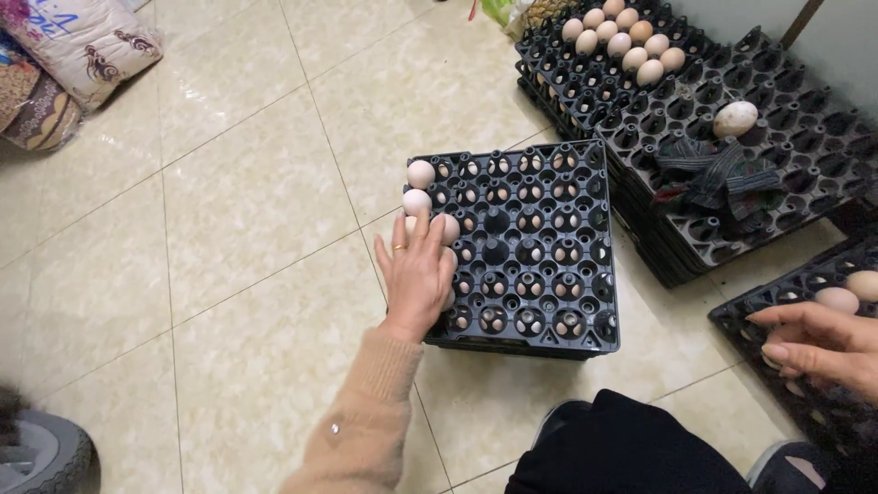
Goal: Transferring eggs from one plastic tray to another to organize them.
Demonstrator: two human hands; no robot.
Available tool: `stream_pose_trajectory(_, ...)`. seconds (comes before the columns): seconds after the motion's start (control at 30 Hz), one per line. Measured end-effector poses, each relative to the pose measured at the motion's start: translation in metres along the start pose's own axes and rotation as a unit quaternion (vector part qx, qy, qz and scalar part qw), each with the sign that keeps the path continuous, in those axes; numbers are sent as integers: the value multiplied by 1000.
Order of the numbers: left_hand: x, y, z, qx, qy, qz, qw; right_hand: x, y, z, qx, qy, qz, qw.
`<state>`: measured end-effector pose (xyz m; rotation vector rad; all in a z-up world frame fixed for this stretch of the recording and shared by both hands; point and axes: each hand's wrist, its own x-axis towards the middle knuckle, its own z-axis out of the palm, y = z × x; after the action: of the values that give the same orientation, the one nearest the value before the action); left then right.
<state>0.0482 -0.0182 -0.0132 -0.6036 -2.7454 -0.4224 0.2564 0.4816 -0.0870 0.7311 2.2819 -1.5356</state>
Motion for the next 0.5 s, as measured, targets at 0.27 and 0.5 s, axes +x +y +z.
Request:
stream_pose_trajectory(0.27, 6, -6, 11, 72, -34, 83, 993, -40, -60, -3, -48, -20, 14, 999)
stream_pose_trajectory(0.5, -5, -3, -5, 74, -69, 82, 992, -65, -61, -55, 143, 227, -118, 956)
